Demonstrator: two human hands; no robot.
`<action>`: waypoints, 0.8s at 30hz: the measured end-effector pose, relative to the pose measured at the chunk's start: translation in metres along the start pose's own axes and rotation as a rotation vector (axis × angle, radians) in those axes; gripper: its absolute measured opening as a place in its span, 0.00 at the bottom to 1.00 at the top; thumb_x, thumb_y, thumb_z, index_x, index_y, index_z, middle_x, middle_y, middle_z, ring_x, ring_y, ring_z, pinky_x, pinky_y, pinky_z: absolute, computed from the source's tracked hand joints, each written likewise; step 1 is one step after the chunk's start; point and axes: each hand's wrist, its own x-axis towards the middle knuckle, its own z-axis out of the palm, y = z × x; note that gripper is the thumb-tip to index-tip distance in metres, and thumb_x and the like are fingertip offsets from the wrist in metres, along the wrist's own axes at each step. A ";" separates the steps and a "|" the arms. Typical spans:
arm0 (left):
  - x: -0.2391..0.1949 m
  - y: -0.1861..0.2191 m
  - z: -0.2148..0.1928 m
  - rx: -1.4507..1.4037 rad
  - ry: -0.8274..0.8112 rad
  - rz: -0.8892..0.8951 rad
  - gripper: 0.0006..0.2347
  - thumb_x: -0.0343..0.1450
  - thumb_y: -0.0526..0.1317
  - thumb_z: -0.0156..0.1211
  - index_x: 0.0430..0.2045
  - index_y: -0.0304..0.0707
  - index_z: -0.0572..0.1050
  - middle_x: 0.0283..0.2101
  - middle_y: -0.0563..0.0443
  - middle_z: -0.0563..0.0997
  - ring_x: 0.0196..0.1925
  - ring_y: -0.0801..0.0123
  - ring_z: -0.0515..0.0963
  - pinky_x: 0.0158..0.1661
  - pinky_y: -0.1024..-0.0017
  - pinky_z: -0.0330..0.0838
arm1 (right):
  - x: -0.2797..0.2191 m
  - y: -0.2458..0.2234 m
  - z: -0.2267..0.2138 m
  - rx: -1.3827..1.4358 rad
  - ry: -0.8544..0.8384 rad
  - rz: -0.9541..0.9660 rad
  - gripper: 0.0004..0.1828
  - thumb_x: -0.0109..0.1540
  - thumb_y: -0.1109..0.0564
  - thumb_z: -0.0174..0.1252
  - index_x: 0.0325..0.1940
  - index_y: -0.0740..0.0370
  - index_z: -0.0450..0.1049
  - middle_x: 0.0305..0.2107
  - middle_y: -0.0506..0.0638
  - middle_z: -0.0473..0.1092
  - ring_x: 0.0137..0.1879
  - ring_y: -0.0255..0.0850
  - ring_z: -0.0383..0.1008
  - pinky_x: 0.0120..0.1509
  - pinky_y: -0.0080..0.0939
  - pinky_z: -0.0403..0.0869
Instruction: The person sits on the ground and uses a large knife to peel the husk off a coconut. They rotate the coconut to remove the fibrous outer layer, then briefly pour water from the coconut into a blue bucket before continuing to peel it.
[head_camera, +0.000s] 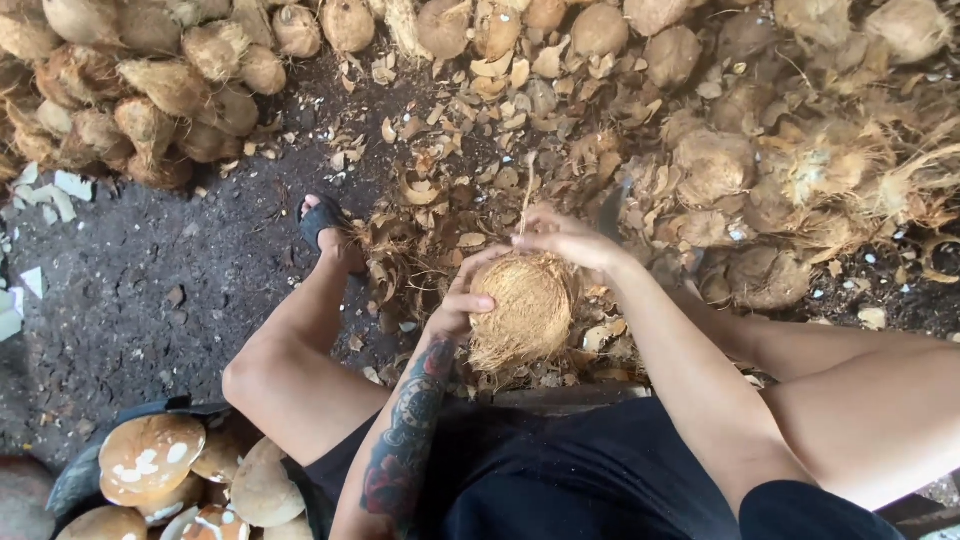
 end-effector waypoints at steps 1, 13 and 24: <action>0.006 -0.003 -0.008 0.021 -0.004 -0.007 0.44 0.45 0.40 0.70 0.65 0.36 0.72 0.62 0.30 0.73 0.65 0.40 0.73 0.67 0.40 0.63 | -0.005 0.002 -0.001 0.085 -0.008 0.075 0.23 0.65 0.47 0.67 0.60 0.57 0.73 0.64 0.68 0.65 0.69 0.63 0.65 0.63 0.58 0.68; 0.059 0.084 0.190 -0.007 0.787 -0.124 0.23 0.60 0.43 0.66 0.51 0.40 0.76 0.58 0.40 0.72 0.56 0.54 0.77 0.50 0.57 0.76 | 0.014 0.030 -0.140 -0.593 0.905 0.013 0.15 0.70 0.56 0.50 0.60 0.48 0.59 0.43 0.62 0.67 0.55 0.64 0.73 0.62 0.63 0.70; 0.015 0.025 0.016 -0.262 0.494 -0.245 0.47 0.54 0.71 0.53 0.68 0.49 0.61 0.70 0.35 0.63 0.68 0.43 0.66 0.61 0.38 0.69 | -0.015 0.119 -0.373 -1.235 0.937 0.241 0.43 0.76 0.29 0.38 0.77 0.70 0.55 0.61 0.73 0.52 0.60 0.68 0.55 0.59 0.78 0.64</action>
